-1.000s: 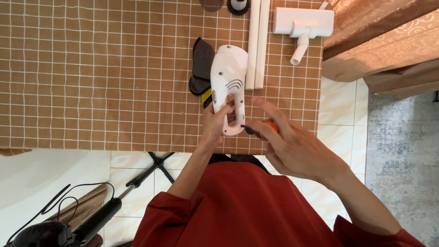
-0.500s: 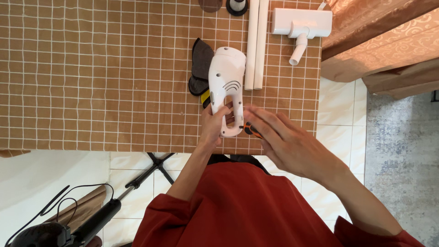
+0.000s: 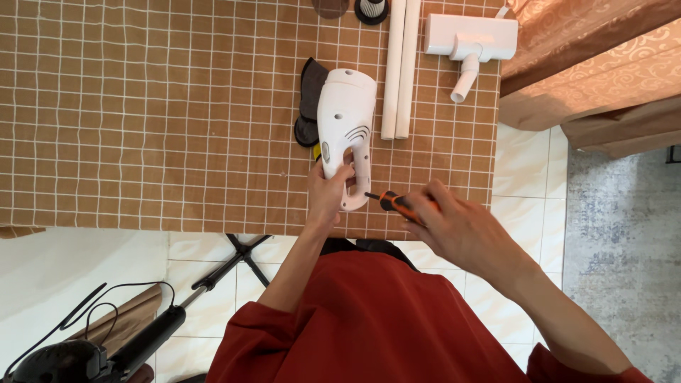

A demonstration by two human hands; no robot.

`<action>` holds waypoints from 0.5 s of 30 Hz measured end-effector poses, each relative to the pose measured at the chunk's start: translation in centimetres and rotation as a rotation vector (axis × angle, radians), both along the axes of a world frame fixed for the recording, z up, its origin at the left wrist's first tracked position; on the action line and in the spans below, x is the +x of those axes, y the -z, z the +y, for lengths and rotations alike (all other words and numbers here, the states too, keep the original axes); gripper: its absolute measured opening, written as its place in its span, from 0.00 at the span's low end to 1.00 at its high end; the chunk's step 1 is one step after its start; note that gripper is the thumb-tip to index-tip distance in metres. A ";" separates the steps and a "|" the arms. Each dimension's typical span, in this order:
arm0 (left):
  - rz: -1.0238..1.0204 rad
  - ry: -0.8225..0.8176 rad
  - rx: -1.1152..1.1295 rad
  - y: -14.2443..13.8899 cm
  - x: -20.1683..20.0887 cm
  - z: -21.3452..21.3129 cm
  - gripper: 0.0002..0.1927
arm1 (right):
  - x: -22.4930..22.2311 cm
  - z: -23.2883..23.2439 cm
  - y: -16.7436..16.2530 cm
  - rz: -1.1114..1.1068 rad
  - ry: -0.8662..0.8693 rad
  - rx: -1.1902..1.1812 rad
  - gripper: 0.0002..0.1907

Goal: The person services a handheld vacuum cleaner on a table. They unscrew the vacuum body with a screwdriver, remove the dust cup and filter, reattach the dust cup, connect the extension tube and floor head, and finally reach toward a standing fan.

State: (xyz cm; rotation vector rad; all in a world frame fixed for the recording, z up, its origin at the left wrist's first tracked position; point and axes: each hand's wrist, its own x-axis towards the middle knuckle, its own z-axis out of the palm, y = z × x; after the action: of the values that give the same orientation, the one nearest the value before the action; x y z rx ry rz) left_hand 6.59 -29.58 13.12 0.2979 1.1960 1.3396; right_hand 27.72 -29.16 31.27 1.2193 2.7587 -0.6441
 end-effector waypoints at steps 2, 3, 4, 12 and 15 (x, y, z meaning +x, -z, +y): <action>0.042 -0.001 0.004 0.2 0.1 -0.2 0.18 | -0.1 -0.1 0.5 -0.343 0.137 -0.111 0.23; 0.066 -0.001 0.009 0.2 0.0 -0.2 0.18 | -0.2 -0.1 0.8 -0.512 0.204 -0.164 0.25; 0.072 -0.011 0.014 0.3 0.0 -0.2 0.18 | 0.0 -0.2 0.9 -0.360 0.232 -0.151 0.27; -0.052 -0.040 0.019 0.5 -1.2 -0.4 0.19 | 2.1 -1.3 1.7 0.101 -0.057 0.195 0.17; -0.098 0.023 0.095 1.0 -1.9 -0.7 0.20 | 2.3 -1.1 2.3 -0.013 0.082 0.096 0.22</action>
State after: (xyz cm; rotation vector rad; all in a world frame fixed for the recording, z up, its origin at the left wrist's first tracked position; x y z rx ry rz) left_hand 4.68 -30.32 12.17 0.3094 1.0471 1.3777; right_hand 29.98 -30.22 28.99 1.3570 2.7705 -0.5137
